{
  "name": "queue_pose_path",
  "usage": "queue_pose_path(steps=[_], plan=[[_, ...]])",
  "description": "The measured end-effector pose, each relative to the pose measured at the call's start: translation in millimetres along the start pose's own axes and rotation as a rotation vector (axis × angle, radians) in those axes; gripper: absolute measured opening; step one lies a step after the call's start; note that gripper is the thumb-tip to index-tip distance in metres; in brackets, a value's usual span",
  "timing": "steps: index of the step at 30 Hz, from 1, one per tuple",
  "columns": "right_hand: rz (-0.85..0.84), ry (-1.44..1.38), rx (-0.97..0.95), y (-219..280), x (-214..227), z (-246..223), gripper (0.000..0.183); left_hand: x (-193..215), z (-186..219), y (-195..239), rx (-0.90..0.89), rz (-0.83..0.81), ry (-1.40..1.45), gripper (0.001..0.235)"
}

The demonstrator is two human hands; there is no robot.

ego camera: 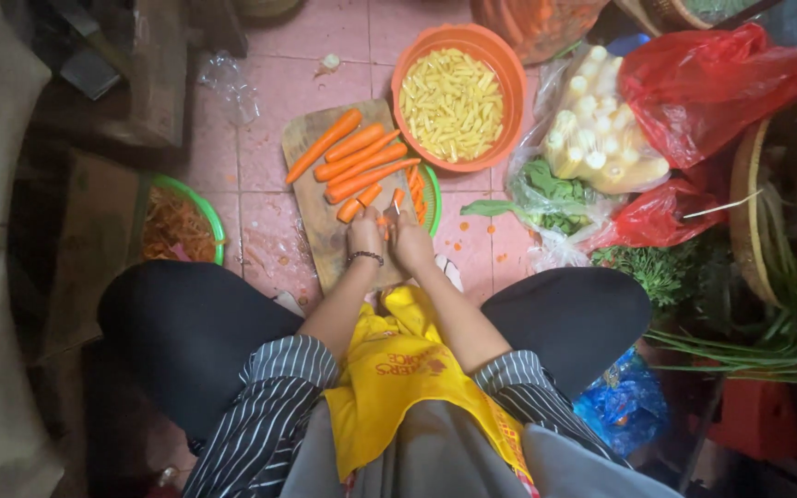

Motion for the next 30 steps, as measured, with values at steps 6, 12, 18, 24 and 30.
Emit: queue_pose_path(steps=[6,12,18,24,30], plan=[[-0.035,0.088,0.052,2.7,17.9,-20.5,0.027,-25.0,-16.6,-4.4,0.675,0.018,0.97,0.022],[-0.054,0.082,0.037,-8.5,-3.0,-11.3,0.034,-72.4,-59.4,-12.0,0.454,0.052,0.906,0.025],[0.311,-0.418,0.251,9.0,64.2,-75.0,0.028,-77.8,-57.1,-17.0,0.618,0.017,1.23,0.017],[0.165,0.047,0.246,1.8,-9.7,-0.3,0.024,-82.0,-70.3,-20.4,-0.179,0.19,-0.263,0.008],[0.055,-0.148,0.018,-12.5,-38.8,54.8,0.036,-19.7,-17.1,-2.4,-0.063,0.074,-0.107,0.007]])
Point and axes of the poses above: each hand's wrist, its own y-axis away from the middle knuckle, its own x-axis out of the back of the hand, z = x × y, the point moved 3 cm from there along -y, towards the middle knuckle, and after that the axes turned 2 degrees about -y, right-handed, at the moved point
